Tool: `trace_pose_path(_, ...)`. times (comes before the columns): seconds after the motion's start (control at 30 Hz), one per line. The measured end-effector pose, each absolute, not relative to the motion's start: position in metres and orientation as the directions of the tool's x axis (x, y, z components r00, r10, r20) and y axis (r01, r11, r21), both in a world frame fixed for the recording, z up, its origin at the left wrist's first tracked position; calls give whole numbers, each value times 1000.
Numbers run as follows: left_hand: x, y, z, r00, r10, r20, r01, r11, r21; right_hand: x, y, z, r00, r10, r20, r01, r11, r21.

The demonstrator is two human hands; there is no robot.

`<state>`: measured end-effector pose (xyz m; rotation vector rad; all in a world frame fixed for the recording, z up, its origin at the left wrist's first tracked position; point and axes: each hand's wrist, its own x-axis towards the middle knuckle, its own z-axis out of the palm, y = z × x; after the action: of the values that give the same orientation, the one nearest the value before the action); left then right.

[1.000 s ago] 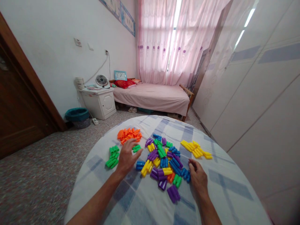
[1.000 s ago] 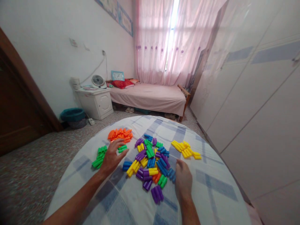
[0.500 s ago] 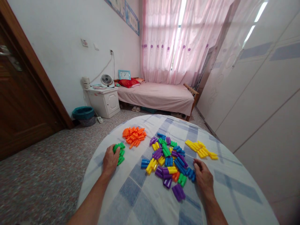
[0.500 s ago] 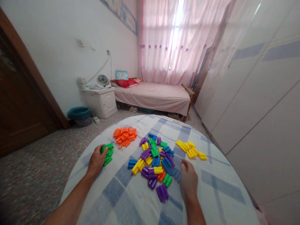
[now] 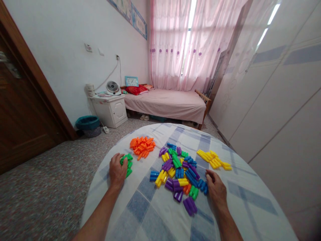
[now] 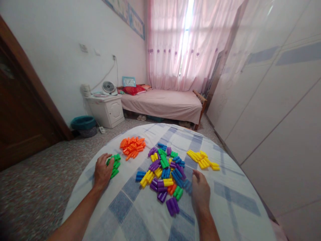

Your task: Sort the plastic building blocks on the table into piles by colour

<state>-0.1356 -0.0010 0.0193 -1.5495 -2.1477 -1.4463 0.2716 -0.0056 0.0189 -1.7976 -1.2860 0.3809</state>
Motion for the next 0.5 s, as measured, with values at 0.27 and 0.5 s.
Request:
trace_pose_path(0.27, -38, 2, 55, 60, 779, 624, 812, -401, 424, 273, -5, 17, 425, 883, 199, 587, -101, -804)
trace_pose_path(0.5, 44, 39, 65, 477, 819, 319, 749, -569, 341, 275, -4, 14, 420, 884, 206, 568, -79, -819)
